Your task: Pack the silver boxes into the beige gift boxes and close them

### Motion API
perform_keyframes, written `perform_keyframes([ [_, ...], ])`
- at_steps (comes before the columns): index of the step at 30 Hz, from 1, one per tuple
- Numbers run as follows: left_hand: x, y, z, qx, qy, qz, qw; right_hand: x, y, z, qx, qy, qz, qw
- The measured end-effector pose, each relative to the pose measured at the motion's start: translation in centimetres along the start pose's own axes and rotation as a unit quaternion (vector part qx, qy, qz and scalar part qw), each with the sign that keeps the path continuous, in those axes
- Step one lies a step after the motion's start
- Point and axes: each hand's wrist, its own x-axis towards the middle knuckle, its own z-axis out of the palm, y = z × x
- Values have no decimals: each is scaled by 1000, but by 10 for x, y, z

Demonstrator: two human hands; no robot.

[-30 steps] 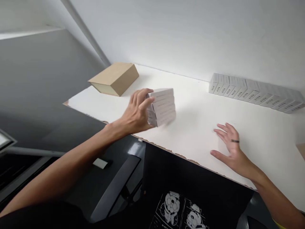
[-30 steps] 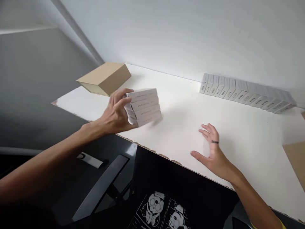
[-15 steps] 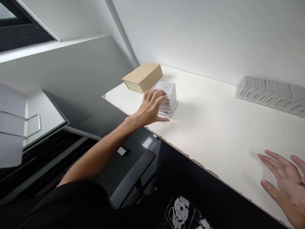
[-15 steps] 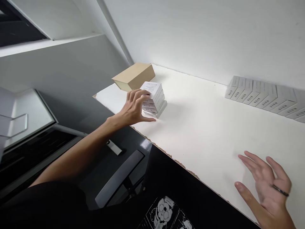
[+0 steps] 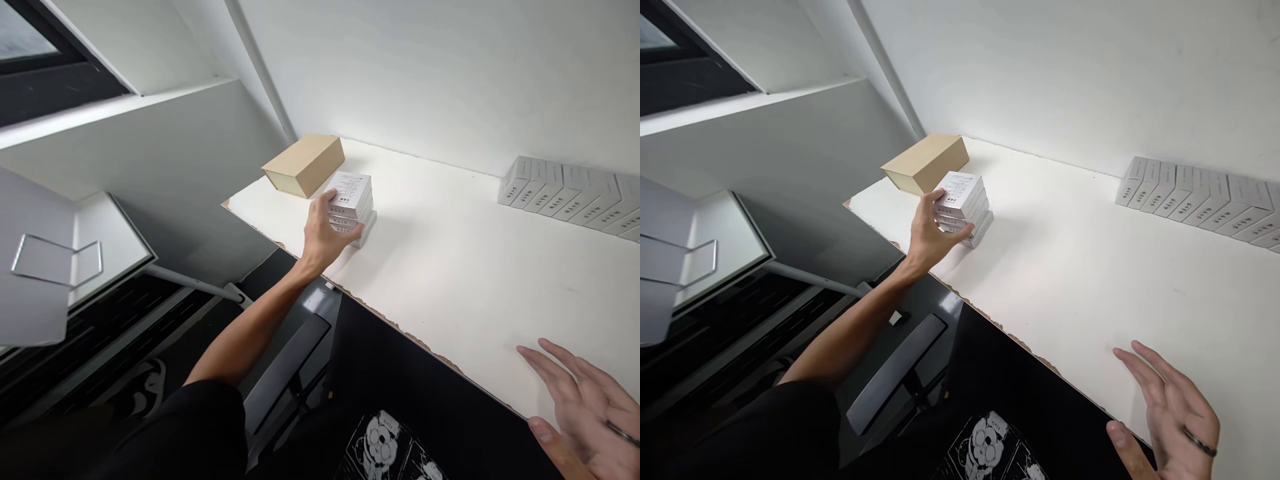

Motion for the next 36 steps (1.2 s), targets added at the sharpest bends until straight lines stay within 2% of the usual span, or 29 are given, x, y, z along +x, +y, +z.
perform_keyframes([
  [7, 0, -5, 0, 36, -19, 5, 999, -4, 8, 1, 54, -19, 17, 998],
  [14, -1, -2, -7, -4, -33, 18, 999, -4, 24, -10, 66, -51, -12, 996],
  [21, -7, 5, -13, 10, -63, -14, 998, -2, 19, -4, 79, -31, -4, 996],
  [27, 1, 27, -18, -10, -2, -69, 998, 2, 13, 1, 68, -7, -5, 998],
  [33, 5, 32, -19, -9, 44, -66, 997, -1, 18, 0, 95, -6, -37, 995],
  [36, 6, 30, -25, -24, 108, -35, 993, -3, 18, 1, 103, -5, -42, 994],
])
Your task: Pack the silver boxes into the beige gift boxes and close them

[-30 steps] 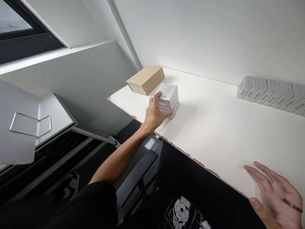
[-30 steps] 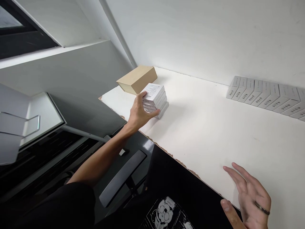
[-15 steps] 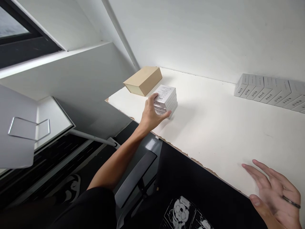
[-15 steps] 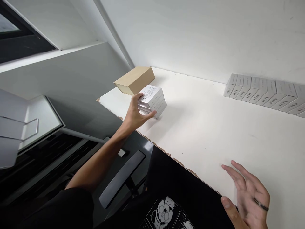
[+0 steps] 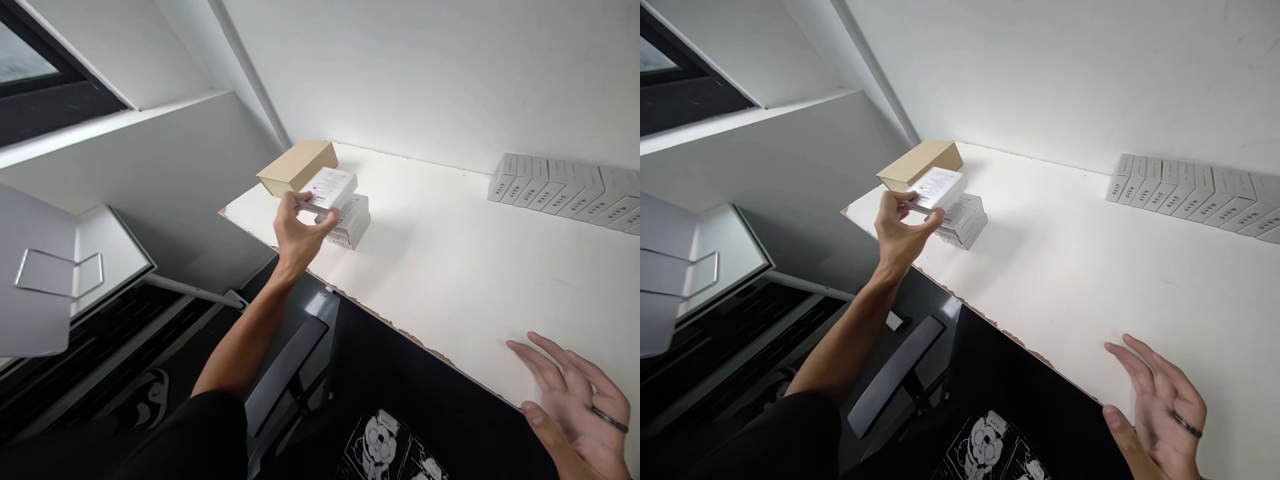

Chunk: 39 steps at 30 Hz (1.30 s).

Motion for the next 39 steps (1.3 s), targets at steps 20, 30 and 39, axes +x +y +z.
perform_keyframes([
  [20, -20, -50, 30, 31, -128, 62, 989, -2, -4, 3, -27, -14, 18, 999],
  [30, 22, -71, 68, 55, -170, 59, 982, -2, 9, -1, -8, -42, 5, 999],
  [39, 77, -74, 114, 29, -175, 0, 984, -5, -3, 4, 22, -37, 57, 997],
])
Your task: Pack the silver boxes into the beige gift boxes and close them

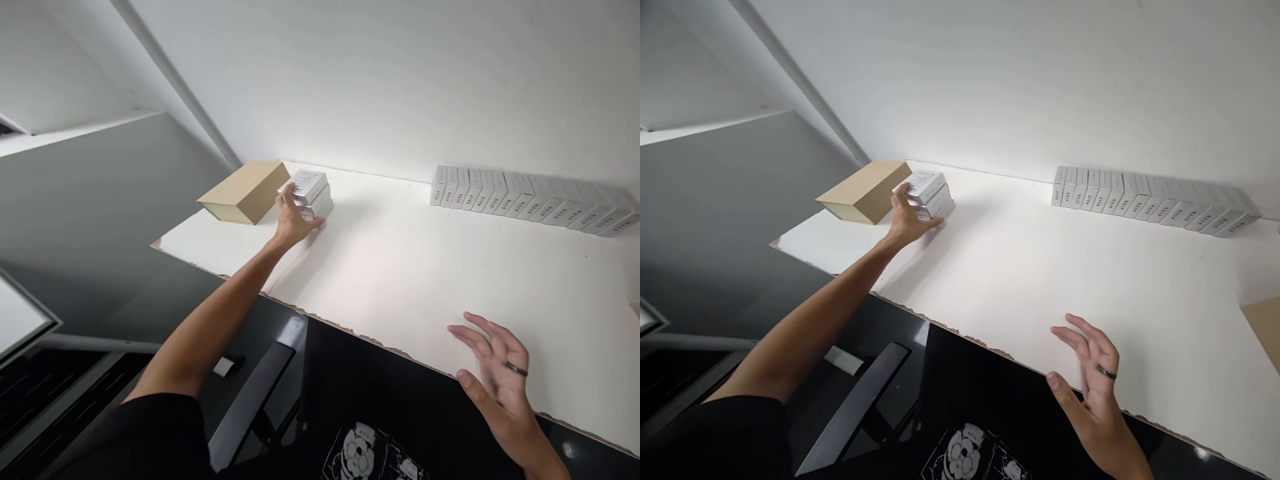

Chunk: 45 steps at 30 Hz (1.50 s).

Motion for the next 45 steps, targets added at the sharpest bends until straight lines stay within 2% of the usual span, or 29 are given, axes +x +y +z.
perform_keyframes([
  [5, -4, 13, 0, 2, 14, -7, 1000, -1, -4, 1, 9, 2, 5, 1000],
  [10, -13, 31, -6, 33, 86, -12, 996, -2, -1, 0, 6, 4, -3, 1000],
  [13, -13, 39, -10, 61, 106, -22, 992, -3, 1, 0, 2, 6, -5, 1000],
  [16, -13, 43, -14, 72, 98, -27, 992, -3, 1, 0, -1, 7, -7, 1000],
  [23, -13, 52, -24, 67, 24, -63, 995, -1, 1, 1, -11, 9, -23, 1000],
  [30, -1, 62, -24, 37, 28, -108, 993, 1, 7, -1, -28, 4, -65, 997],
  [34, -1, 61, -31, 33, 33, -127, 991, -1, 7, -1, -26, 5, -42, 999],
  [38, -6, 59, -39, 45, 36, -126, 990, -3, 5, 0, -18, 12, -18, 1000],
  [45, -9, 65, -36, 82, 53, -106, 990, -2, 10, -5, -28, -3, -43, 999],
])
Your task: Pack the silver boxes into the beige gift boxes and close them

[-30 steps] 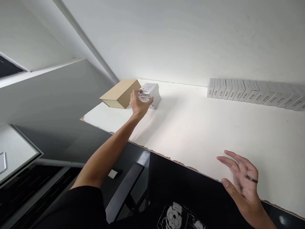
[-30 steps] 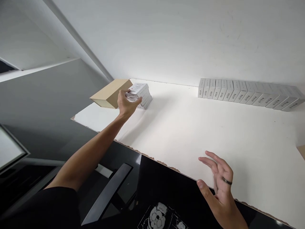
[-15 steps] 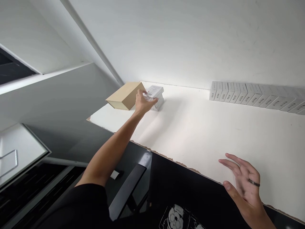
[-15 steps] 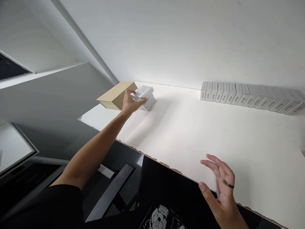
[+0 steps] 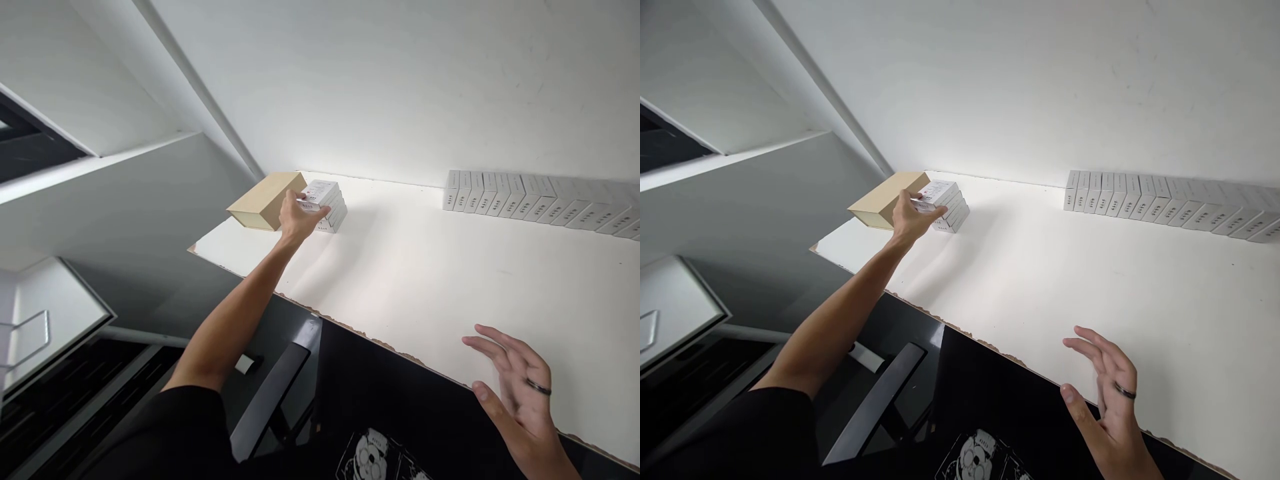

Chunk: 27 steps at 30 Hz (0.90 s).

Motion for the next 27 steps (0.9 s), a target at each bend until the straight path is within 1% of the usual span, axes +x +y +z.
perform_keyframes([
  [3, 1, 4, 4, 19, 2, 12, 1000, 0, 3, -1, -1, -2, -10, 1000],
  [8, 6, 5, 4, 44, -19, 7, 999, 2, 2, 1, -7, -6, -28, 1000],
  [9, 5, 6, 3, 46, -15, 9, 999, 2, 1, 2, -7, -5, -30, 1000],
  [10, 3, 7, 1, 44, 0, 25, 999, 2, -1, 3, -6, -2, -27, 1000],
  [11, 0, 10, 0, 36, 25, 58, 997, 2, -3, 4, -5, 1, -20, 1000],
  [13, -13, 18, 1, 8, 80, 167, 983, 1, -8, 6, 0, 8, 8, 1000],
  [14, -21, 24, 4, -8, 93, 227, 969, 0, -10, 7, 3, 9, 26, 1000],
  [15, -30, 32, 10, -22, 84, 276, 957, 0, -12, 8, 6, 8, 40, 999],
  [16, -40, 42, 18, -32, 47, 306, 950, -1, -13, 8, 8, 8, 51, 999],
  [18, -58, 65, 44, -46, -66, 320, 944, -2, -15, 9, 8, 4, 64, 998],
  [19, -65, 77, 60, -51, -122, 316, 940, -2, -15, 9, 7, 4, 66, 998],
  [20, -70, 91, 79, -57, -166, 309, 935, -2, -14, 10, 5, 5, 65, 998],
  [21, -74, 104, 99, -63, -194, 303, 931, -3, -14, 10, 2, 6, 64, 998],
  [22, -76, 119, 119, -69, -208, 298, 929, -3, -13, 11, -1, 5, 63, 998],
  [24, -78, 147, 159, -85, -216, 291, 928, -3, -11, 12, -10, 2, 56, 998],
  [26, -77, 174, 193, -99, -216, 281, 930, -3, -9, 13, -22, 0, 50, 999],
  [27, -76, 186, 207, -105, -213, 272, 932, -3, -9, 14, -28, 0, 43, 999],
])
